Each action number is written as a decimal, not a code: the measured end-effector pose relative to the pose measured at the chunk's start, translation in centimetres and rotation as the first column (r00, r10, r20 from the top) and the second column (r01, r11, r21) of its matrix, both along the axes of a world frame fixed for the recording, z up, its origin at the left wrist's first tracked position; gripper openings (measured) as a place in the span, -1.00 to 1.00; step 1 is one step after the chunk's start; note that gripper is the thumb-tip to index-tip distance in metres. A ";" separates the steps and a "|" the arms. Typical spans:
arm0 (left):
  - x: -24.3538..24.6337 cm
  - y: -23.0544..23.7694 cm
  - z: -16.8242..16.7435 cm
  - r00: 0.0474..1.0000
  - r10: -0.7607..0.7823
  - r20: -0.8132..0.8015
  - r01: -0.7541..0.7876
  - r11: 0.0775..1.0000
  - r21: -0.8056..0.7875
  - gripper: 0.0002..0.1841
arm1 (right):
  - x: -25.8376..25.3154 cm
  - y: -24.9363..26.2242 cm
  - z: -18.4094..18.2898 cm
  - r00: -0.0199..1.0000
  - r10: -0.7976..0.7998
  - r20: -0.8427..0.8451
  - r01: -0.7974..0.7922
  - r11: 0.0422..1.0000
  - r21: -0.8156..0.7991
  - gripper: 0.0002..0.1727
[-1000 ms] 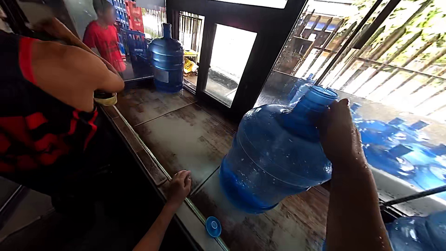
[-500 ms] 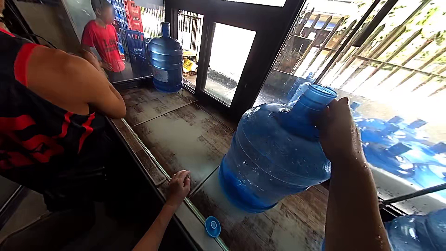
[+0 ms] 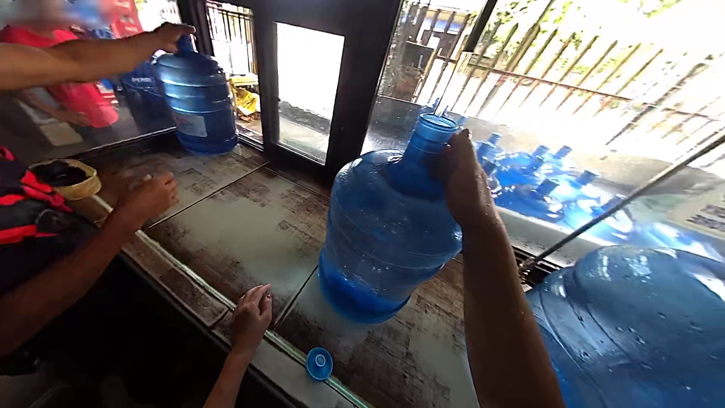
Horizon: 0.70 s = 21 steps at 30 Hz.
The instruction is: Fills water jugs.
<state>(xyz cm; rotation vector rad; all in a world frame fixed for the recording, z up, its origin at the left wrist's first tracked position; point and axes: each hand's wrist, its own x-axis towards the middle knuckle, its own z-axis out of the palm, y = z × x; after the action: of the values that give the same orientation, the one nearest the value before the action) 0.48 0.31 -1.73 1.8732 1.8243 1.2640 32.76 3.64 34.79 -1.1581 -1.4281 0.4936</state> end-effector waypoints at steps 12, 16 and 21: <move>-0.3 0.2 -0.2 1.000 -0.023 0.014 0.023 1.000 -0.017 -0.66 | 0.1 0.2 0.0 0.999 0.024 -0.027 -0.025 1.000 -0.015 -0.24; -0.3 0.1 0.0 0.999 -0.027 0.032 0.028 0.999 -0.024 -0.65 | 0.3 0.3 0.0 0.999 0.022 -0.033 -0.023 1.000 -0.017 -0.24; -0.4 0.0 -0.2 0.999 -0.042 0.032 0.043 0.999 -0.014 -0.64 | 0.1 0.2 0.1 0.999 0.014 -0.052 -0.015 1.000 -0.011 -0.25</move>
<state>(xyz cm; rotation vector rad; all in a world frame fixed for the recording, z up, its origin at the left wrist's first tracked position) 0.06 0.31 -1.94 1.8635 1.7638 1.2560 32.83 3.87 34.92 -1.1373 -1.3918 0.5390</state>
